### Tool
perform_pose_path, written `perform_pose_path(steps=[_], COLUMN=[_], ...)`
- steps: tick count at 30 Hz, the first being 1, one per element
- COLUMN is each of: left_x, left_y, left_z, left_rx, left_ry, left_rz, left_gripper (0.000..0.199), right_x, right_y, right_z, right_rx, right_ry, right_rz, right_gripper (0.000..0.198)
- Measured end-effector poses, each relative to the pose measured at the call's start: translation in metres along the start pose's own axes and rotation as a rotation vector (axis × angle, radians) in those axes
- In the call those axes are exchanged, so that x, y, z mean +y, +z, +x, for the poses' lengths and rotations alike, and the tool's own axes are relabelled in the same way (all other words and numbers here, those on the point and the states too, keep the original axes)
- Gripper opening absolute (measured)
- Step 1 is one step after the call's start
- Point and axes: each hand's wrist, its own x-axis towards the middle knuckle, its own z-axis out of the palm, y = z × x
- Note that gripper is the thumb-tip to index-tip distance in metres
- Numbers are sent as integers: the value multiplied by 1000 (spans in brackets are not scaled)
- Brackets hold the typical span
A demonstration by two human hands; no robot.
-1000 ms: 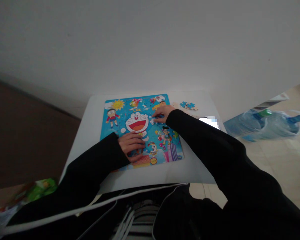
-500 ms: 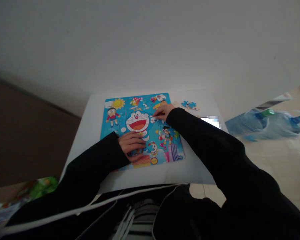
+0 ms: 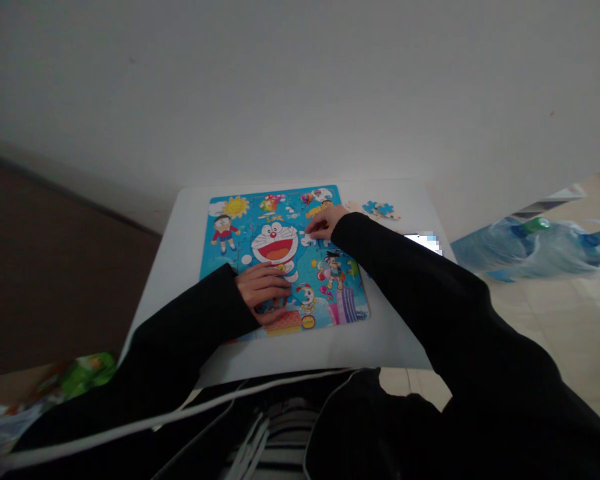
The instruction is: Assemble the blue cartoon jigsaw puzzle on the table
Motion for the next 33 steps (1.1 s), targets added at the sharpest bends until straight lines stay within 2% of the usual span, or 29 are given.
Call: perform_pose_path(steps=[7, 10, 16, 29, 33], left_x=[-1, -1, -3, -3, -2], left_y=[0, 0, 1, 1, 1], left_z=[-1, -1, -2, -1, -1], left_rx=[-23, -30, -13, 4, 11], left_ry=[1, 1, 19, 25, 20], left_rz=[-1, 10, 6, 1, -6], left_gripper=[22, 22, 21, 21, 21], right_x=[0, 1, -2, -9, -11], right_y=[-9, -10, -2, 2, 2], right_z=[-4, -9, -10, -12, -11], right_rx=[126, 72, 0, 37, 38], right_ry=[-3, -39, -129, -87, -93], right_rz=[-71, -110, -255, -214, -264], right_gripper=[18, 18, 32, 30, 30])
